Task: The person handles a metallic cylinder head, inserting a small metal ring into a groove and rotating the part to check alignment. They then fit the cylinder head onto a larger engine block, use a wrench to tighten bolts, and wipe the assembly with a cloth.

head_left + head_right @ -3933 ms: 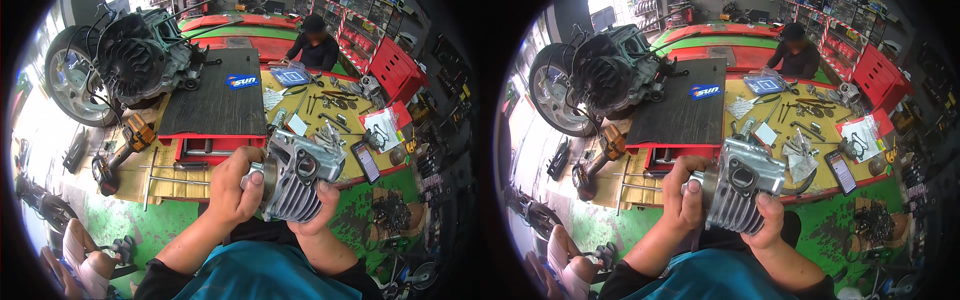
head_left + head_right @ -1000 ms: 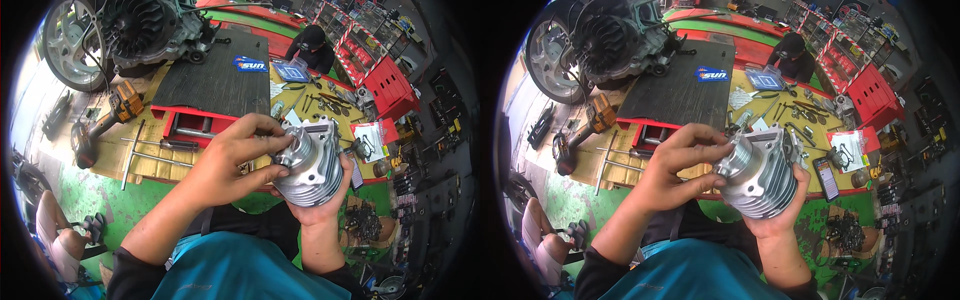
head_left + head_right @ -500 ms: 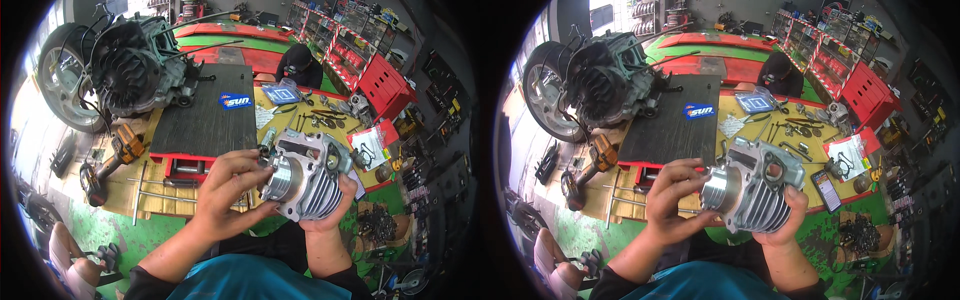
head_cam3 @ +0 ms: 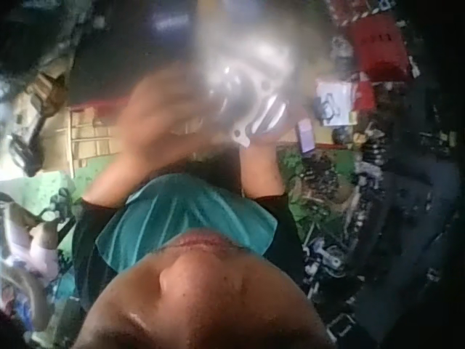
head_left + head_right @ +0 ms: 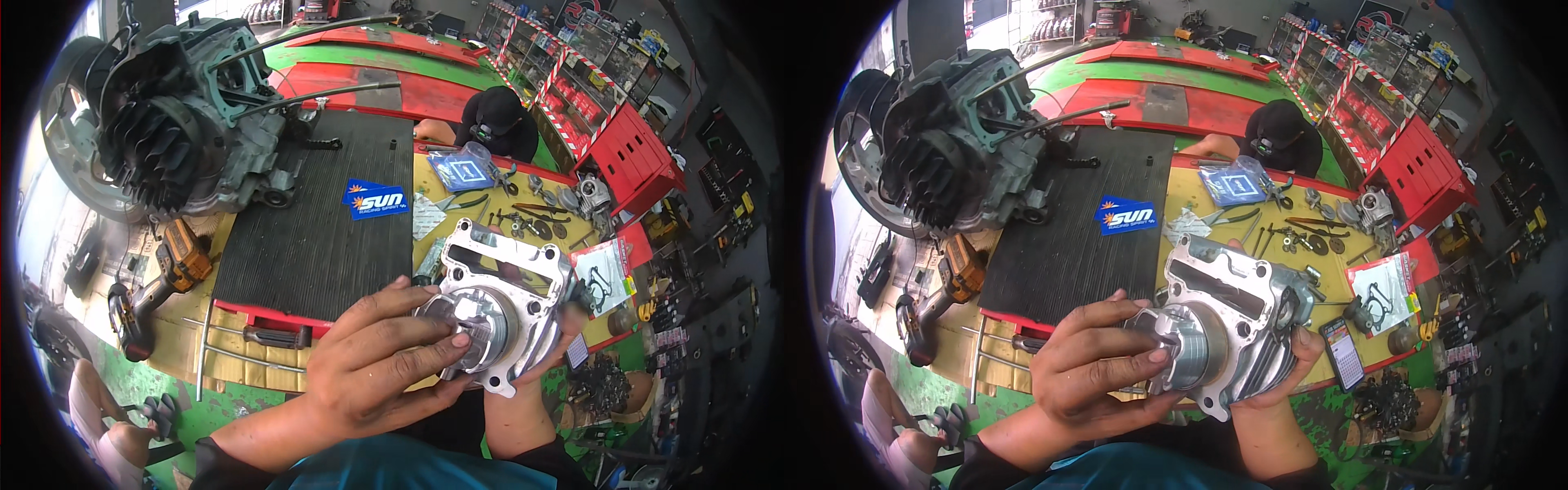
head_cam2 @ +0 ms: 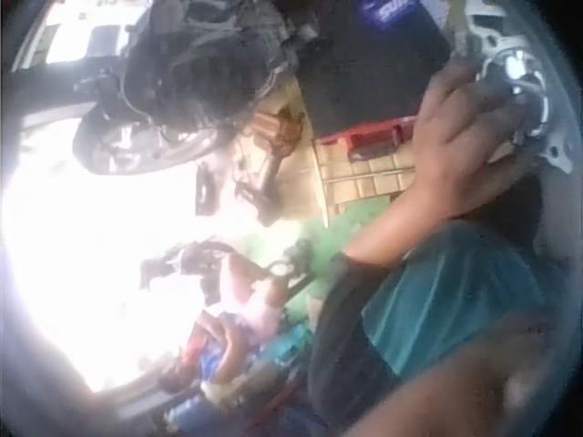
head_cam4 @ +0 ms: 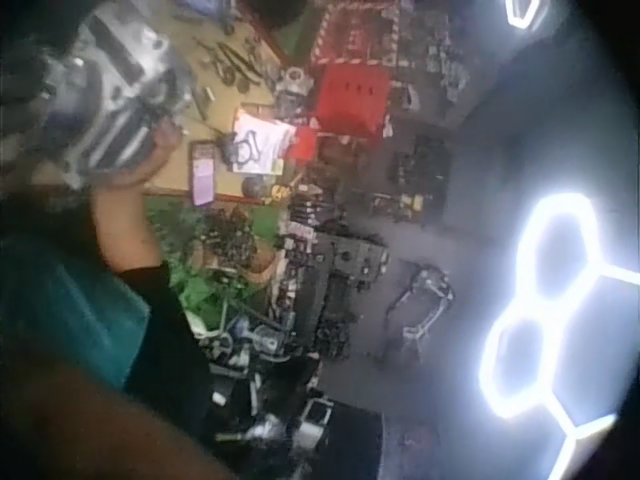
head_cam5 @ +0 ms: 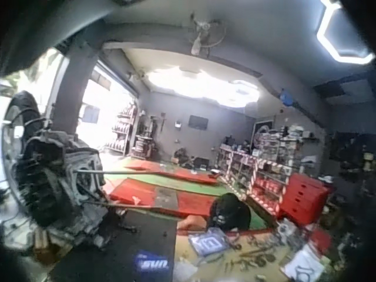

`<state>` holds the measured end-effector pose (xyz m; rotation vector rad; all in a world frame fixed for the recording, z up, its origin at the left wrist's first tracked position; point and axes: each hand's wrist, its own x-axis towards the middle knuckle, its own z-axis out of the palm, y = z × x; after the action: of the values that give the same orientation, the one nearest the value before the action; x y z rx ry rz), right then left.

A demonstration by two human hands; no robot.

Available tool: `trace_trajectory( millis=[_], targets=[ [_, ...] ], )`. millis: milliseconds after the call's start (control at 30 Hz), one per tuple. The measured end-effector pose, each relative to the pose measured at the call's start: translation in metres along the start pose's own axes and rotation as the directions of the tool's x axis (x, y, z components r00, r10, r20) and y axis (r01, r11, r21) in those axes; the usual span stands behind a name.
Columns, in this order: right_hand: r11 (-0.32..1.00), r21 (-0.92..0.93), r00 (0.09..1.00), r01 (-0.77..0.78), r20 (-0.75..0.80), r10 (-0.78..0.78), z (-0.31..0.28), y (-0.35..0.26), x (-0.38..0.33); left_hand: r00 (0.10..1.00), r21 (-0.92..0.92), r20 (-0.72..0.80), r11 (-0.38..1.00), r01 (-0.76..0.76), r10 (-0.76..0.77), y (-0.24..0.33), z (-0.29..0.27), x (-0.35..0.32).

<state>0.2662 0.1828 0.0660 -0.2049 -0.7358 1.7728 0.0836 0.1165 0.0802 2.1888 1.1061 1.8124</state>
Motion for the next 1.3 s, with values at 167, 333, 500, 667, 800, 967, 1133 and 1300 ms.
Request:
trace_trajectory(
  millis=[167, 333, 500, 667, 800, 967, 1133, 1300],
  targets=[
    [0.940, 0.339, 0.987, 0.027, 0.138, -0.078, -0.012, -0.007, 0.022, 0.998, -0.003, 0.057, 0.999, 0.034, -0.034, -0.003, 0.009, 0.028],
    [0.980, 0.197, 0.999, -0.037, -0.005, 0.039, -0.002, -0.029, 0.031, 0.972, -0.007, 0.216, 0.995, 0.101, -0.097, 0.001, -0.007, 0.057],
    [0.962, 0.193, 0.951, -0.195, -0.203, 0.233, 0.028, -0.058, 0.037, 0.927, -0.050, 0.196, 0.941, 0.334, -0.319, 0.011, -0.017, 0.076],
    [0.930, 0.008, 0.879, -0.367, -0.323, 0.350, 0.067, -0.088, 0.075, 0.844, -0.148, 0.220, 0.838, 0.525, -0.489, 0.006, -0.033, 0.110],
    [0.907, -0.050, 0.851, -0.417, -0.372, 0.371, 0.094, -0.103, 0.118, 0.795, -0.306, 0.158, 0.737, 0.603, -0.586, -0.010, -0.027, 0.131],
    [0.880, -0.118, 0.813, -0.460, -0.456, 0.363, 0.113, -0.112, 0.175, 0.709, -0.525, 0.052, 0.585, 0.619, -0.704, -0.025, -0.021, 0.158],
    [0.869, -0.168, 0.805, -0.466, -0.489, 0.337, 0.121, -0.111, 0.207, 0.612, -0.548, 0.053, 0.489, 0.679, -0.789, -0.031, -0.029, 0.142],
    [0.843, -0.248, 0.770, -0.477, -0.580, 0.265, 0.123, -0.091, 0.233, 0.565, -0.556, 0.012, 0.464, 0.690, -0.825, -0.045, -0.044, 0.132]
  ],
)
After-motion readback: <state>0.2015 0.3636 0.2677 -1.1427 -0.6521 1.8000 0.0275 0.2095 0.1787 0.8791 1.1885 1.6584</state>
